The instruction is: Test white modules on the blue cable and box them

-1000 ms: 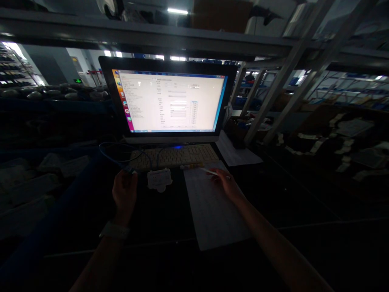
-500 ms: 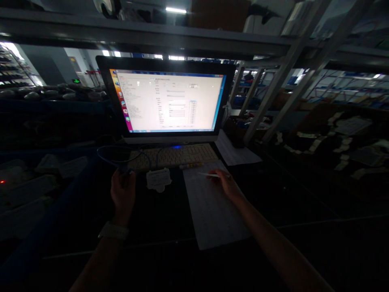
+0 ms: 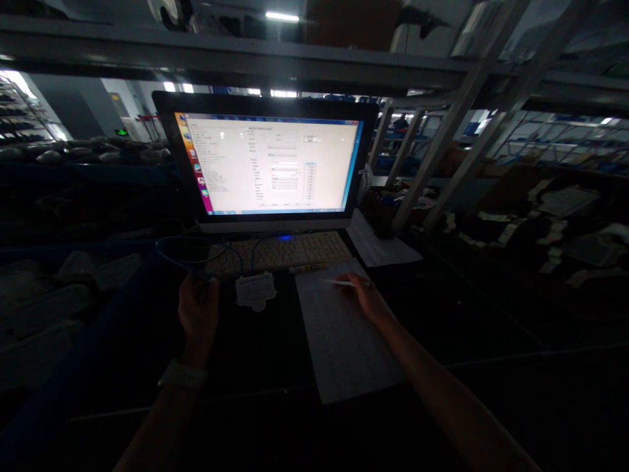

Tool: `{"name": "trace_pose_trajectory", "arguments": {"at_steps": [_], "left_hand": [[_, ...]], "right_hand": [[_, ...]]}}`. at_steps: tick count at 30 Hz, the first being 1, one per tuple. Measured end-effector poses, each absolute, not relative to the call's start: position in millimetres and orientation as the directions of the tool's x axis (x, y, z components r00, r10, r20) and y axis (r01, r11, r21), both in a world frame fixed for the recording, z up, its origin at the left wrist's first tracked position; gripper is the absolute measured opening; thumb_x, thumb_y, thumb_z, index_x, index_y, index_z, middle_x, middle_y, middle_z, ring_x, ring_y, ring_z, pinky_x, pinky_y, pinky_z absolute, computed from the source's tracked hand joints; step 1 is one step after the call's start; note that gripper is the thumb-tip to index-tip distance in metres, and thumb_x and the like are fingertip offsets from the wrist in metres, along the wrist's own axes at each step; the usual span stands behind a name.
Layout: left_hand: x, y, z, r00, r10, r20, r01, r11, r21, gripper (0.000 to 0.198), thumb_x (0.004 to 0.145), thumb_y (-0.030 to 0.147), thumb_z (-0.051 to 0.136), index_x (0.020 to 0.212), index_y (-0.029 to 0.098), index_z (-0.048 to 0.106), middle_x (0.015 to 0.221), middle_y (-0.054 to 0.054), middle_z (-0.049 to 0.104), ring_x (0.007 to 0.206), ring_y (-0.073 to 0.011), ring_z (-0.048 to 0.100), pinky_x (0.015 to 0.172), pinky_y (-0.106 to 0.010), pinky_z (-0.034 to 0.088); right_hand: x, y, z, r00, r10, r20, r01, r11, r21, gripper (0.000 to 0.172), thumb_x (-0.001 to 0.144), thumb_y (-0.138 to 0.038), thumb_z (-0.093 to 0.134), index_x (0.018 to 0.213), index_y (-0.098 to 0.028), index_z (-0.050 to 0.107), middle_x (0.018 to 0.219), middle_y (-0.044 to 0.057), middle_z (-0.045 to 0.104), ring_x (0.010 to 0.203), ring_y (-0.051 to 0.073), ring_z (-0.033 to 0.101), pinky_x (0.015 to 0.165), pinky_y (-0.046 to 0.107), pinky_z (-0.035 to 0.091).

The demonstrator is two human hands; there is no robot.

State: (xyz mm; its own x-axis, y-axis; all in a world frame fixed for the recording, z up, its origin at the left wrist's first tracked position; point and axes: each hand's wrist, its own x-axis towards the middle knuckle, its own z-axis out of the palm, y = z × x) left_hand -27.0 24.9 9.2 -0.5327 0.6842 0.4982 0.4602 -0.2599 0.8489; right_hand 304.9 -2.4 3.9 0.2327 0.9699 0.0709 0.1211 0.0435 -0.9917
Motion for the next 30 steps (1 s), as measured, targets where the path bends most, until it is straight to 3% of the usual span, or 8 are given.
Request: {"name": "trace_pose_trajectory", "arguments": {"at_steps": [9,13,17,20,23,25,28,30], "left_hand": [[-27,26,7,-0.526,0.699,0.484,0.432,-0.271,0.860,0.054,0.068,0.036,0.066,0.115,0.014,0.052,0.095,-0.011,0.065,0.082,-0.0208,0.064,0.072,-0.035,0.055],[-30,30,1,-0.501,0.719,0.482,0.381,-0.317,0.868,0.065,0.070,0.032,0.065,0.127,0.015,0.040,0.112,-0.015,0.060,0.099,-0.0233,0.061,0.086,-0.040,0.051],[-37,30,-4,-0.531,0.677,0.510,0.497,-0.239,0.834,0.072,0.071,0.032,0.064,0.132,0.011,0.033,0.139,-0.023,0.035,0.131,-0.0308,0.034,0.109,-0.050,0.026],[-38,24,1,-0.518,0.627,0.583,0.625,-0.188,0.758,0.074,0.073,0.035,0.064,0.133,0.008,0.031,0.146,-0.024,0.019,0.138,-0.0337,0.012,0.112,-0.055,0.014],[-24,7,18,-0.291,0.594,0.750,0.738,-0.359,0.571,0.051,0.080,0.028,0.058,0.127,0.013,0.042,0.139,-0.018,0.036,0.133,-0.0295,0.028,0.107,-0.052,0.029],[-7,-12,31,0.041,0.567,0.823,0.743,-0.568,0.354,0.035,0.084,0.018,0.051,0.119,0.018,0.049,0.121,-0.012,0.055,0.120,-0.0222,0.047,0.100,-0.042,0.041],[26,-43,43,0.643,0.295,0.707,0.478,-0.876,-0.069,0.031,0.085,0.012,0.048,0.115,0.019,0.052,0.106,-0.005,0.064,0.107,-0.0161,0.055,0.092,-0.032,0.047],[45,-62,43,0.793,0.086,0.604,0.269,-0.938,-0.220,0.021,0.086,0.016,0.049,0.105,0.017,0.057,0.097,-0.004,0.066,0.099,-0.0156,0.058,0.090,-0.031,0.048]], "right_hand": [[303,-1,4,0.217,0.970,0.110,0.091,0.092,-0.992,0.046,0.071,-0.064,0.051,0.079,-0.021,0.069,0.075,0.005,0.071,0.060,0.017,0.059,0.062,0.032,0.046],[303,-4,6,0.210,0.970,0.120,0.140,0.091,-0.986,0.037,0.069,-0.056,0.059,0.078,-0.021,0.068,0.076,0.004,0.070,0.065,0.017,0.060,0.064,0.032,0.045],[305,-6,8,0.205,0.972,0.118,0.194,0.077,-0.978,0.028,0.064,-0.045,0.069,0.080,-0.021,0.068,0.075,0.002,0.068,0.069,0.017,0.059,0.063,0.029,0.044],[307,-4,7,0.252,0.959,0.133,0.190,0.085,-0.978,0.024,0.060,-0.042,0.070,0.067,-0.021,0.063,0.062,-0.001,0.062,0.060,0.014,0.055,0.055,0.026,0.041],[307,-1,4,0.283,0.950,0.135,0.146,0.097,-0.985,0.027,0.061,-0.046,0.067,0.062,-0.021,0.058,0.056,-0.002,0.059,0.056,0.014,0.055,0.053,0.026,0.041],[307,1,2,0.275,0.953,0.126,0.110,0.099,-0.989,0.031,0.064,-0.051,0.062,0.071,-0.021,0.060,0.063,0.000,0.065,0.058,0.015,0.058,0.055,0.027,0.044],[307,4,-2,0.255,0.961,0.103,0.049,0.094,-0.994,0.045,0.067,-0.060,0.056,0.087,-0.020,0.061,0.074,0.004,0.070,0.058,0.015,0.061,0.054,0.028,0.046],[307,6,-2,0.260,0.962,0.086,-0.026,0.096,-0.995,0.052,0.065,-0.065,0.056,0.091,-0.020,0.060,0.075,0.005,0.071,0.057,0.016,0.062,0.052,0.028,0.047]]}}
